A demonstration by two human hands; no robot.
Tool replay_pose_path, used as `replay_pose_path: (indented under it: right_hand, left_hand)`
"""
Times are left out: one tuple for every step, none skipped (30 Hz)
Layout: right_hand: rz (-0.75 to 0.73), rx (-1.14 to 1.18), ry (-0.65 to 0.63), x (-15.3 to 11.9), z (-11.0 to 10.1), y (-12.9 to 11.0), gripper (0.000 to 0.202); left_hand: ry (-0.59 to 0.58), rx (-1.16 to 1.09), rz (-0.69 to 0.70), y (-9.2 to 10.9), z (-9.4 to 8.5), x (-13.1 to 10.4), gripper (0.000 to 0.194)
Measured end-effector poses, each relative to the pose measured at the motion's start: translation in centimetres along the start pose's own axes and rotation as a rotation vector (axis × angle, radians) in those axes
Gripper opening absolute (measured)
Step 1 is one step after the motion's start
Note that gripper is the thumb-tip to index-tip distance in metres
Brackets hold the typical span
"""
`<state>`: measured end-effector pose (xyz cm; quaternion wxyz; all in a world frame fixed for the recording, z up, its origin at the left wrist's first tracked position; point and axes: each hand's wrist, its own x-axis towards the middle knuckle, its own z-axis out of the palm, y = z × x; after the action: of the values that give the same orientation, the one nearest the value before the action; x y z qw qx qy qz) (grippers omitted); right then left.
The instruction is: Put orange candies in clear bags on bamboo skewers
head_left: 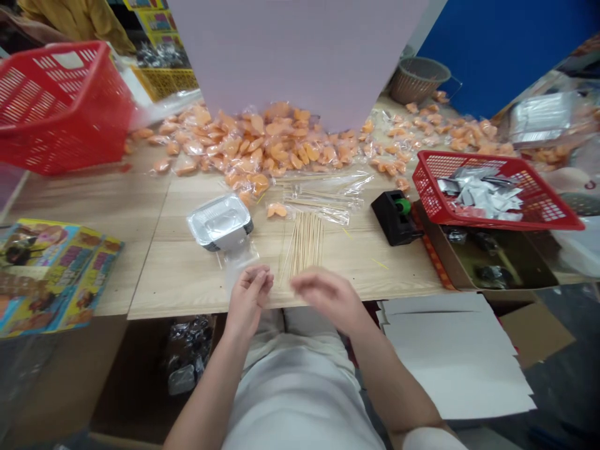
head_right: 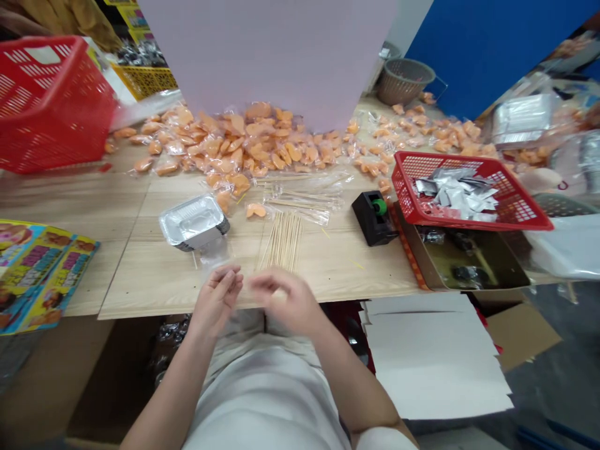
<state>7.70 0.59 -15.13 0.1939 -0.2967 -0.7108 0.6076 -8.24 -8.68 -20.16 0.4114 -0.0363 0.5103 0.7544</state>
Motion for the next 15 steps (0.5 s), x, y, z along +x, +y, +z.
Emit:
replay_pose_path:
  right_hand:
    - [0.043,-0.092,0.091,1.9,-0.6,1.0,0.019]
    - [0.066,-0.145,0.152,3.7,-1.2,1.9,0.019]
    - [0.104,-0.225,0.222,5.2,-1.7,2.7,0.019]
    - [0.163,-0.354,0.288,6.5,-2.1,3.4,0.02]
    - [0.225,-0.504,0.332,7.4,-2.3,4.0,0.023]
    - [0.286,-0.655,0.36,8.1,-2.4,4.5,0.026]
    - [0.337,-0.784,0.364,8.6,-2.3,4.9,0.029]
    - [0.368,-0.868,0.348,8.9,-2.2,5.2,0.031]
    - [0.377,-0.897,0.324,9.1,-2.1,5.4,0.031]
    - [0.379,-0.897,0.308,9.1,-2.0,5.6,0.028]
    - [0.378,-0.882,0.302,9.2,-1.9,5.7,0.025]
    - [0.374,-0.858,0.302,9.2,-2.0,5.8,0.021]
    - [0.368,-0.829,0.307,9.2,-2.1,5.9,0.019]
    - [0.358,-0.798,0.314,9.1,-2.2,6.1,0.018]
    - [0.346,-0.766,0.322,9.1,-2.5,6.2,0.019]
  left_hand:
    - [-0.005,-0.009,-0.004,0.0,-0.1,0.1,0.042]
    - [-0.01,-0.011,-0.009,0.0,-0.2,0.1,0.044]
    - [-0.016,-0.006,-0.015,0.0,-0.2,0.2,0.045]
    - [-0.019,0.007,-0.019,0.0,-0.2,0.2,0.045]
    - [-0.019,0.025,-0.014,0.0,-0.2,0.2,0.045]
    - [-0.016,0.044,-0.003,0.0,-0.2,0.2,0.045]
    - [-0.013,0.06,0.01,0.1,-0.1,0.2,0.044]
    - [-0.011,0.071,0.025,0.1,-0.1,0.2,0.044]
    - [-0.012,0.076,0.038,0.2,0.0,0.1,0.043]
    - [-0.015,0.078,0.046,0.3,0.0,0.1,0.044]
    - [-0.018,0.082,0.047,0.4,0.0,0.1,0.044]
    - [-0.02,0.086,0.045,0.5,0.1,0.1,0.045]
    - [-0.021,0.09,0.046,0.5,0.1,0.1,0.045]
    - [-0.021,0.097,0.047,0.5,0.0,0.2,0.045]
    - [-0.019,0.104,0.046,0.5,0.0,0.2,0.045]
